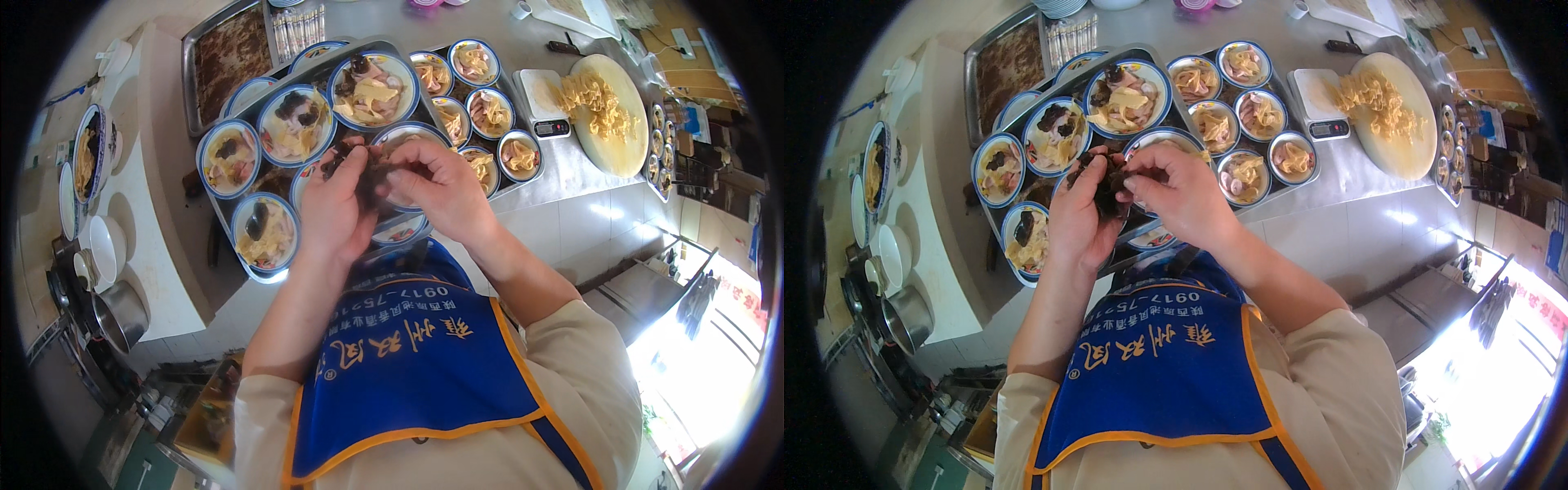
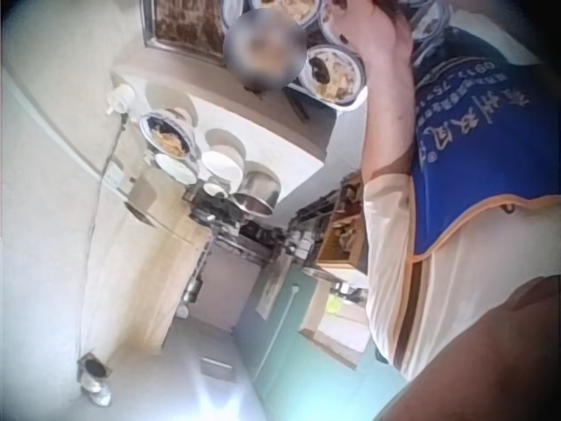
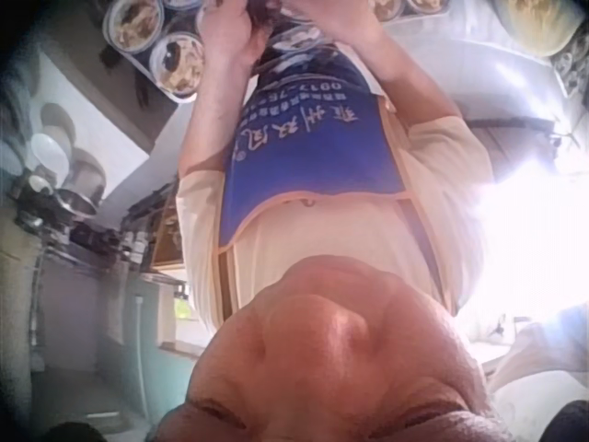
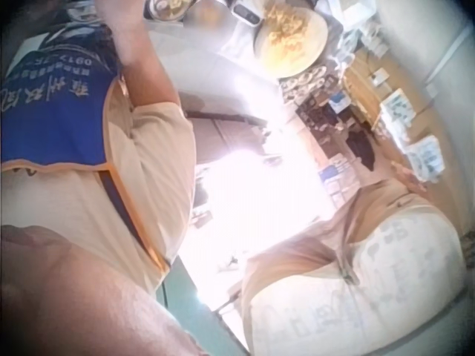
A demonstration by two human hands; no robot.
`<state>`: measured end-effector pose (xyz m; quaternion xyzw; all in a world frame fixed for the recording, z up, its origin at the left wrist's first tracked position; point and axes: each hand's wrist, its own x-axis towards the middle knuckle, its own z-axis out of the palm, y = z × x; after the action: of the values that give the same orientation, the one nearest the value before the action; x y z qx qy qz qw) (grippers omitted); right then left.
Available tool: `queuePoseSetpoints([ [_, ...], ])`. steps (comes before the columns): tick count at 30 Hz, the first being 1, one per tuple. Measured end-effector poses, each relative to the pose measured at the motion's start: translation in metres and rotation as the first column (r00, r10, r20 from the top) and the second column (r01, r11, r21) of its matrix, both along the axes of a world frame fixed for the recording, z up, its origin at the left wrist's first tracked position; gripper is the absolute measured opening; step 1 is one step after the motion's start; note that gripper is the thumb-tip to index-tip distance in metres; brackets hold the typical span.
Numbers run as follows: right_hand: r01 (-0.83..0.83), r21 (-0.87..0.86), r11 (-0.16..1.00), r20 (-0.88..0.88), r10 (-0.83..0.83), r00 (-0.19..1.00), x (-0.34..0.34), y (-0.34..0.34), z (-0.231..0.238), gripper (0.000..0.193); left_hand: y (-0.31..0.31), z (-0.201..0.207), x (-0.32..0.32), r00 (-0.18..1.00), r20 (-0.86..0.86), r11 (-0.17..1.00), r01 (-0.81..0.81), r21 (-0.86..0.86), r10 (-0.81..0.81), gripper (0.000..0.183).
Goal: The person assembles multiple small bowls of food by hand, adding shredded egg and dark ingredients to each bowl. The person moves trays of bowls across the counter and retrieves ingredients from a lower shelf.
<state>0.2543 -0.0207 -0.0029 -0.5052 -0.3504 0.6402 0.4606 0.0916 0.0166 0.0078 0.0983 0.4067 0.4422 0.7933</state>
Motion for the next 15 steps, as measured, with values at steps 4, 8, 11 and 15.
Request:
queuePoseSetpoints([
  [4, 0.103, 0.003, 0.995, 0.008, -0.103, 0.995, 0.014, -0.001, -0.003, 0.02, 0.003, -0.006, -0.002, 1.0, -0.009, 0.999, -0.009, -0.043, 0.009, 0.015],
  [8, 0.071, -0.004, 0.997, 0.168, -0.069, 0.983, 0.035, 0.0, -0.001, 0.02, 0.009, -0.006, -0.009, 0.998, -0.002, 0.994, -0.068, -0.08, 0.068, 0.016],
  [11, 0.049, 0.013, 0.999, 0.296, -0.05, 0.954, 0.041, -0.001, -0.005, 0.02, 0.012, -0.003, -0.015, 0.996, -0.031, 0.996, -0.086, -0.022, 0.085, 0.016],
  [15, -0.021, -0.001, 1.0, 0.456, 0.019, 0.89, 0.046, 0.001, -0.007, 0.021, 0.015, 0.0, -0.024, 0.993, -0.056, 0.995, -0.098, 0.036, 0.1, 0.015],
])
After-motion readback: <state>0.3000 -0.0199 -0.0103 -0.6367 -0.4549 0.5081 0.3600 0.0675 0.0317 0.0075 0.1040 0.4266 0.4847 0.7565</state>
